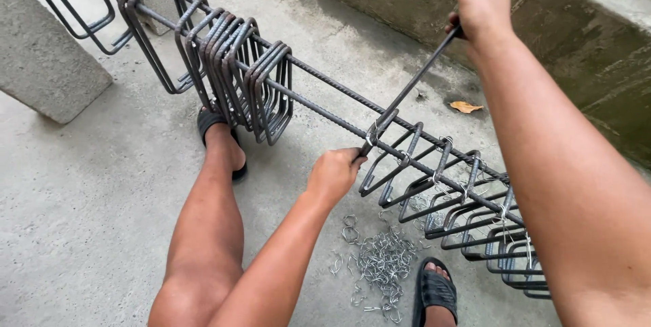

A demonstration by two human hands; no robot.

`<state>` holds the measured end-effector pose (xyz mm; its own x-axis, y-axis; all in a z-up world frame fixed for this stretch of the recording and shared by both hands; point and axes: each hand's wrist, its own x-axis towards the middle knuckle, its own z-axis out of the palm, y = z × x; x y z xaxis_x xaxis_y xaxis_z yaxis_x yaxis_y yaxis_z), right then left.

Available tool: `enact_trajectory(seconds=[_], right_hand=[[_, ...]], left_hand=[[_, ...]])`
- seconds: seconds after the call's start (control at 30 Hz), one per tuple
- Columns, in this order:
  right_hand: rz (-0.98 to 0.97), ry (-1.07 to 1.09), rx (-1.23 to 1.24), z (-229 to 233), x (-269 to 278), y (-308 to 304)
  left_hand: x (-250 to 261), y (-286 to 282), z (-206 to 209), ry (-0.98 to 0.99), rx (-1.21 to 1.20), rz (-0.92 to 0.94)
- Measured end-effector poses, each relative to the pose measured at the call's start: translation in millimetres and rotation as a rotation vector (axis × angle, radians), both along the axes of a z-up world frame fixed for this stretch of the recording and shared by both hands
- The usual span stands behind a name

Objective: Tying metal stirrups to rebar using wire ties and a manual twisting tool

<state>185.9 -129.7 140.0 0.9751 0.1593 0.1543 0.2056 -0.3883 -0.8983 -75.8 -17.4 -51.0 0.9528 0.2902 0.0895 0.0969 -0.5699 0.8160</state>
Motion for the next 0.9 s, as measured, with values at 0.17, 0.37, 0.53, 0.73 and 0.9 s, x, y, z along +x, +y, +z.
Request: enact_trajectory(seconds=[0.17,0.37,0.53,0.73,0.9], right_hand=[[0.298,-0.285,0.05,4,-27,67],[0.257,-0.831,-0.043,-10,-62,121],[0.364,-0.779,0.084,-21,-52,136],[0.461,-0.571,-0.01,-35,-81,184],[0.363,-0.489,-0.07,-53,-136,223]], left_hand=[[-2,-8,-8,-0.091,0.048,0.067],[2,-11,-9,-0.095,0.021,0.091],[3,-11,-10,-0.114,0.092,0.058],[-1,-12,-13,-0.112,0.109,0.079],[4,-8,-31,-0.042,-0.004,0.084]])
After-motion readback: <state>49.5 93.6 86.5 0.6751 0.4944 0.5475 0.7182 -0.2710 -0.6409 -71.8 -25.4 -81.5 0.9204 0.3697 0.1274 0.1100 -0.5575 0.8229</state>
